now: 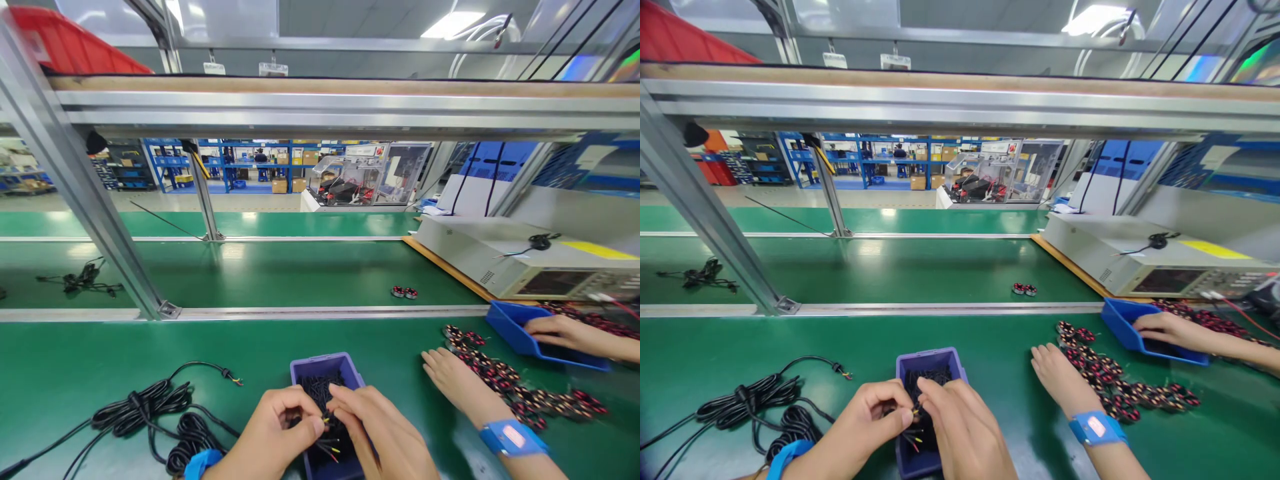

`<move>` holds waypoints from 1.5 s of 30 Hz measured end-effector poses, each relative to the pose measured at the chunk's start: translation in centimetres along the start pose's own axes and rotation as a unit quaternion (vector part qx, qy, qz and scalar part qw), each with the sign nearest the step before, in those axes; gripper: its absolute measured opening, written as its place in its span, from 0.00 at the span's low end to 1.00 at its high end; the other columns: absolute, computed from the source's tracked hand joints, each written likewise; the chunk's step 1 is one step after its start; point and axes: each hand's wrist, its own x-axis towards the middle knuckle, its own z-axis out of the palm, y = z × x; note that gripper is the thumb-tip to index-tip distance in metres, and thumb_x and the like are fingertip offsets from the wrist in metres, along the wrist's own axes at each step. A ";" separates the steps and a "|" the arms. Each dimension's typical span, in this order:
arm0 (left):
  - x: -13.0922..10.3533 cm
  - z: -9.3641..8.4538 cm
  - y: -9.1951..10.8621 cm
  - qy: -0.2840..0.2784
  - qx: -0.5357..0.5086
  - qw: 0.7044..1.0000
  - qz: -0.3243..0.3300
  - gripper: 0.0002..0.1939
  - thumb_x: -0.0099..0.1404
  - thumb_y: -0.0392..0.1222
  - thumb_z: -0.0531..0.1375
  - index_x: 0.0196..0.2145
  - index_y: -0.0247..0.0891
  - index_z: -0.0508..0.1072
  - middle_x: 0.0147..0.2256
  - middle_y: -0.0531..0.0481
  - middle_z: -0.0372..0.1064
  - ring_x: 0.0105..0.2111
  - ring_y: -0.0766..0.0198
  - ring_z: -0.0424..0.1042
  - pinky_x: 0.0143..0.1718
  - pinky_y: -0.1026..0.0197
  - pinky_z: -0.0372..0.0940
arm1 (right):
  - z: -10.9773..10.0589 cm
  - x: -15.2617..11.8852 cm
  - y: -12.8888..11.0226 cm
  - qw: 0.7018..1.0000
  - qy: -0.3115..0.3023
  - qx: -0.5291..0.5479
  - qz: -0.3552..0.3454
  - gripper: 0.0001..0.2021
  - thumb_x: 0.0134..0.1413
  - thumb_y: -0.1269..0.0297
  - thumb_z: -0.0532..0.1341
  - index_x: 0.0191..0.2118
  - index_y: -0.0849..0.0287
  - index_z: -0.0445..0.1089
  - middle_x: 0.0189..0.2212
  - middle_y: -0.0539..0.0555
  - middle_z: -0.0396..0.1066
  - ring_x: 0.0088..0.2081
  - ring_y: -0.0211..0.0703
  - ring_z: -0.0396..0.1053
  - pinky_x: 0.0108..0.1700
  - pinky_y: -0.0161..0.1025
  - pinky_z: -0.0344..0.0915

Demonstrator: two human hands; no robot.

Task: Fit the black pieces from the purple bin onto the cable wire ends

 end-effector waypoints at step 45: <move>-0.7 -1.1 -3.0 -0.078 -0.001 0.994 0.073 0.16 0.64 0.56 0.61 0.35 0.41 0.62 0.34 0.52 0.58 0.37 0.61 0.60 0.41 0.60 0.57 | 0.4 1.1 -0.8 0.969 -0.106 0.146 0.171 0.14 0.49 0.79 0.58 0.39 0.56 0.73 0.29 0.49 0.76 0.29 0.38 0.73 0.32 0.30 0.69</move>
